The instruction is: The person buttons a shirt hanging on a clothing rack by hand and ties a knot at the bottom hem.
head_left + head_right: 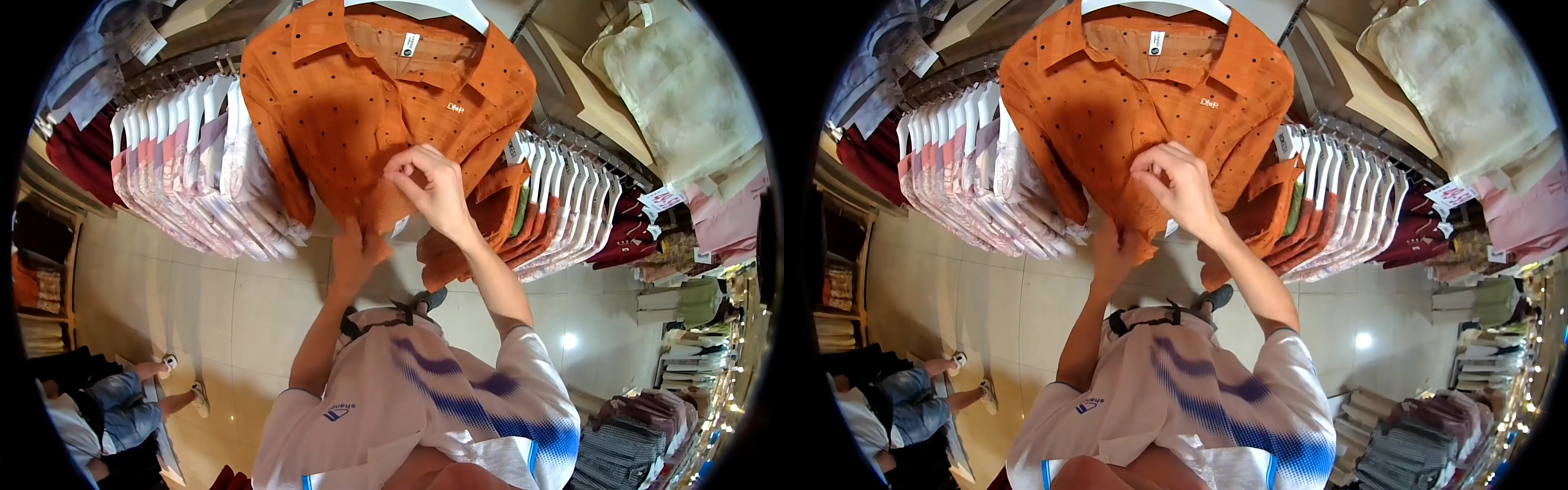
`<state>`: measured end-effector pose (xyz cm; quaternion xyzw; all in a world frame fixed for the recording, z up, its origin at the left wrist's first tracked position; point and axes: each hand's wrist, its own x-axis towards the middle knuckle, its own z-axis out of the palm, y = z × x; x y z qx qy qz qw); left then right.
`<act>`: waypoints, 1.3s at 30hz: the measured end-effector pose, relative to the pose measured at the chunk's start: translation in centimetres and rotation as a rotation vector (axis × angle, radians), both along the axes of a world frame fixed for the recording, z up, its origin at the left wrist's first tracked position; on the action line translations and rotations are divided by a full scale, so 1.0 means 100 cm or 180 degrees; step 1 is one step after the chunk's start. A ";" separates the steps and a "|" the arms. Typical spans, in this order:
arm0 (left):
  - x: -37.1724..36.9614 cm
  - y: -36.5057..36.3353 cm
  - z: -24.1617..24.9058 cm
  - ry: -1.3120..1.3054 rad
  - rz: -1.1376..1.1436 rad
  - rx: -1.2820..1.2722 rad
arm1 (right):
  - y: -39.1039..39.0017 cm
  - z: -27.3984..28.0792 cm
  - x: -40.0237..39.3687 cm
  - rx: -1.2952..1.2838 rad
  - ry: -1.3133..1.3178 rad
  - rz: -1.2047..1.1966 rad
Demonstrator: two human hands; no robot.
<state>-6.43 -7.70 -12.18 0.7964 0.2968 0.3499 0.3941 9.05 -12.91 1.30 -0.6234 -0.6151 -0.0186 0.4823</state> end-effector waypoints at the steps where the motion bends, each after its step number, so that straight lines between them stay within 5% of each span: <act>1: -0.002 0.000 0.004 -0.0080 0.0076 -0.0014 | 0.001 0.002 0.002 -0.0007 0.0010 -0.0018; 6: 0.000 0.010 -0.013 -0.0467 0.0009 0.0134 | 0.007 0.009 0.006 -0.0031 0.0037 -0.0120; 8: 0.000 0.011 -0.014 -0.1509 -0.0627 -0.1996 | 0.012 0.005 0.011 -0.0051 -0.0141 -0.0116; 11: -0.014 0.015 -0.002 -0.1661 -0.0686 -0.3216 | 0.019 -0.009 0.023 0.0205 -0.0858 -0.0193; 15: -0.013 0.015 0.025 -0.1796 -0.0630 -0.3394 | 0.019 -0.014 0.027 -0.0380 -0.0091 -0.0025; 17: -0.014 0.018 0.027 -0.0621 -0.0532 -0.2527 | 0.018 -0.012 0.026 -0.0342 -0.0077 -0.0038; 18: -0.012 0.017 0.027 -0.0619 -0.0531 -0.2528 | 0.018 -0.009 0.025 -0.0342 -0.0075 -0.0038; 20: -0.007 0.014 0.025 -0.1015 -0.0372 -0.1038 | 0.016 -0.003 0.024 -0.0404 0.0144 0.0004; 27: -0.013 0.037 -0.001 -0.1060 -0.0295 -0.2223 | 0.013 -0.001 0.025 -0.0325 0.0008 0.0091; 29: -0.014 0.043 -0.001 -0.0585 -0.0176 -0.1523 | 0.011 0.004 0.021 -0.0502 0.0086 0.0142; 33: -0.007 0.042 0.014 -0.0302 -0.0155 -0.2029 | 0.012 0.007 0.014 -0.0305 0.0071 0.0265; 35: 0.008 0.048 -0.010 -0.1039 -0.0163 -0.0074 | 0.011 0.011 0.011 -0.0504 0.0175 0.0339; 39: 0.010 0.056 0.001 -0.0829 -0.0219 0.0969 | 0.009 0.022 0.011 -0.0954 0.0382 0.0614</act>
